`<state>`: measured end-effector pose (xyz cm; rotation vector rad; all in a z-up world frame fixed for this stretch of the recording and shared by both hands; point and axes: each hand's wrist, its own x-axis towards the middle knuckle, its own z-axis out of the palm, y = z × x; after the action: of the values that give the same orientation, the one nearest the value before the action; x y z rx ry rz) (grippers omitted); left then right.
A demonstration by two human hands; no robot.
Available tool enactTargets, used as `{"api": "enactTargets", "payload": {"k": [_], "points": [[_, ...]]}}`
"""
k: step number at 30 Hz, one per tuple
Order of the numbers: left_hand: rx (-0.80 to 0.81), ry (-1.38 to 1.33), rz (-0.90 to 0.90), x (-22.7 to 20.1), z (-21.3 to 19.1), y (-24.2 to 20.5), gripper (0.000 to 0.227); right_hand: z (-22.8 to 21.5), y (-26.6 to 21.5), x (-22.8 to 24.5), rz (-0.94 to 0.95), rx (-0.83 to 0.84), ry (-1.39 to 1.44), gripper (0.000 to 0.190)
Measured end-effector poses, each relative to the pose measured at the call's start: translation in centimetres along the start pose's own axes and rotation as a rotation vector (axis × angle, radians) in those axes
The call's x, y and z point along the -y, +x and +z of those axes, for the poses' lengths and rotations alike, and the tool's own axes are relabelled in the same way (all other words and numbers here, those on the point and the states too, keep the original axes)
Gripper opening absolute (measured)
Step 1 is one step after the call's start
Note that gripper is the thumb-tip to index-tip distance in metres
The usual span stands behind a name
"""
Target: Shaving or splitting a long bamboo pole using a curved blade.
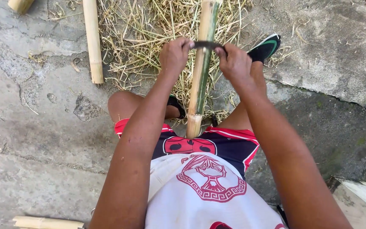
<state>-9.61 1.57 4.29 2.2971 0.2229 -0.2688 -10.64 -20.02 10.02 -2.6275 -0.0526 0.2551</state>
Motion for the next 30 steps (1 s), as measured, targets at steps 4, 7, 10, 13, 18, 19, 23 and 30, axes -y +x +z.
{"api": "enactTargets", "payload": {"k": [4, 7, 10, 13, 18, 19, 23, 30], "points": [[0.06, -0.009, -0.035, 1.0, -0.6, -6.6, 0.024, 1.7, -6.3, 0.0, -0.099, -0.121, -0.042, 0.043], [0.097, 0.007, -0.046, 2.2, -1.1, -11.8, 0.023, 2.7, -11.4, 0.3, -0.049, -0.038, 0.026, 0.038], [0.092, -0.079, -0.013, 3.0, -2.2, -17.8, 0.022, 3.8, -17.3, -0.2, 0.008, 0.072, 0.029, 0.036], [0.225, -0.014, -0.086, 3.3, -2.9, -20.1, 0.024, 4.8, -19.4, -2.0, -0.051, 0.145, 0.119, 0.031], [0.142, 0.01, 0.017, 1.4, -1.9, -14.8, 0.025, 2.8, -12.9, -1.8, 0.056, 0.199, 0.1, 0.038], [0.136, 0.005, 0.015, 0.8, -1.3, -11.8, 0.025, 2.3, -10.0, -1.7, 0.05, 0.2, 0.096, 0.038], [0.055, -0.087, -0.014, -2.1, -0.4, -0.6, 0.028, -0.1, 0.6, -1.7, 0.021, 0.058, 0.02, 0.041], [-0.091, -0.039, 0.034, -3.9, 0.7, 11.2, 0.023, -2.2, 10.9, -1.3, -0.067, -0.078, 0.035, 0.044]]}}
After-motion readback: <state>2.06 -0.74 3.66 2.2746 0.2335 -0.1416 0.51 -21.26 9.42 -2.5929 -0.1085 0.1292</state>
